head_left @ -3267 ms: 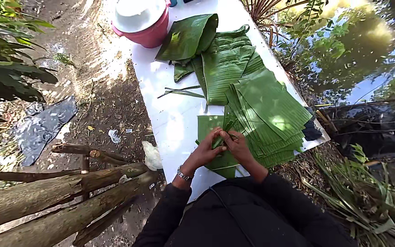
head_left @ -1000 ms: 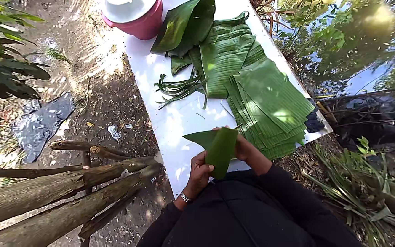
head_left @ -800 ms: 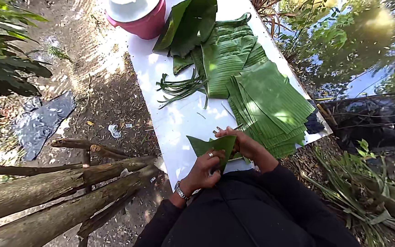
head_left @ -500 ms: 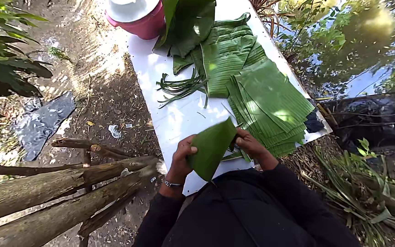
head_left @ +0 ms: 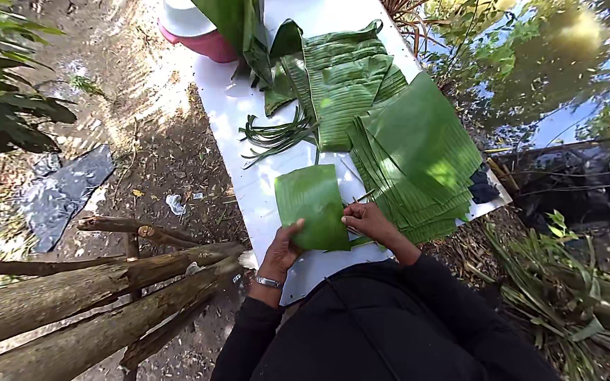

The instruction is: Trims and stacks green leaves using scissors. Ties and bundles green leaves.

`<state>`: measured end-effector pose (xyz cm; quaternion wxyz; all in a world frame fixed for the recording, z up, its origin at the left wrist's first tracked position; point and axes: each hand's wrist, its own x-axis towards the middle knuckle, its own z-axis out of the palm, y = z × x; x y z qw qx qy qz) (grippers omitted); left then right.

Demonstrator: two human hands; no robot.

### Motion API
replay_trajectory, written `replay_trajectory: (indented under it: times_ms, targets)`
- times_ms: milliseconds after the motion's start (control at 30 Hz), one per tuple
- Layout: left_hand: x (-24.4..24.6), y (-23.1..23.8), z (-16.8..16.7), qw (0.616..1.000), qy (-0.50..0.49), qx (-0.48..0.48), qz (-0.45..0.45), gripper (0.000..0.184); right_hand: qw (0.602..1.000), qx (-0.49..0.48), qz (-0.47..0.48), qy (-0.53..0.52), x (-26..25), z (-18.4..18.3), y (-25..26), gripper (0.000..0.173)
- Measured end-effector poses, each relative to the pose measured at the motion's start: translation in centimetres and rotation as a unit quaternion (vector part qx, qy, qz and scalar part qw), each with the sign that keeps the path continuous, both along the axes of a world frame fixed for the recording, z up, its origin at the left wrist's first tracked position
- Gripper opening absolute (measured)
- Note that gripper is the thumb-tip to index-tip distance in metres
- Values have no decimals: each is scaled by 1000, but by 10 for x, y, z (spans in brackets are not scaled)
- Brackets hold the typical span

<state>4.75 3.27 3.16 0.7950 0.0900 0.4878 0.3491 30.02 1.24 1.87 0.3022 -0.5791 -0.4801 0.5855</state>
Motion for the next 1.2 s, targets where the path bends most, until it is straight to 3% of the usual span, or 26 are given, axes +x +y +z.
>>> replay_trajectory:
  times_ms: [100, 167, 233, 267, 333, 400, 500, 567, 700, 767, 900, 1000, 1100, 1200]
  targets:
    - [6, -5, 4, 999, -19, -40, 24, 27, 999, -50, 3, 13, -6, -3, 2, 12]
    - [11, -5, 2, 997, -13, -34, 64, 25, 998, -27, 26, -43, -8, -3, 4, 13]
    - [14, 1, -8, 991, 107, 30, 76, 25, 977, 64, 65, -191, -1, 14, 3, 23]
    - [14, 6, -12, 979, 181, 73, 66, 24, 959, 154, 52, -231, 7, 25, 0, 28]
    - [9, 16, -21, 950, 286, 127, 17, 24, 929, 328, -60, -163, 35, 40, 7, 33]
    - [2, 18, -30, 944, 308, 114, -4, 23, 940, 285, -182, -54, 69, 27, 16, 39]
    - [2, 25, -32, 942, 316, 116, -13, 21, 932, 231, -242, -138, 100, -21, 27, 37]
    - [1, 24, -33, 939, 320, 122, -6, 20, 929, 251, -187, -198, 98, -32, 32, 37]
    - [-2, 26, -35, 944, 312, 111, -9, 19, 906, 235, -20, -351, 88, -22, 41, 67]
    - [-4, 28, -32, 948, 303, 96, -4, 20, 890, 229, 37, -392, 87, -14, 51, 67]
    - [-10, 34, -32, 953, 283, 91, 61, 21, 879, 90, 164, -438, 86, 16, 82, 59]
    - [-15, 37, -30, 958, 247, 70, 128, 22, 877, 43, 204, -434, 90, 28, 97, 21]
    - [-19, 36, -29, 964, 219, 58, 140, 23, 909, 98, 149, -378, 117, 26, 92, 19]
    - [-19, 33, -30, 965, 217, 69, 132, 21, 927, 94, 4, -363, 152, 36, 80, 26]
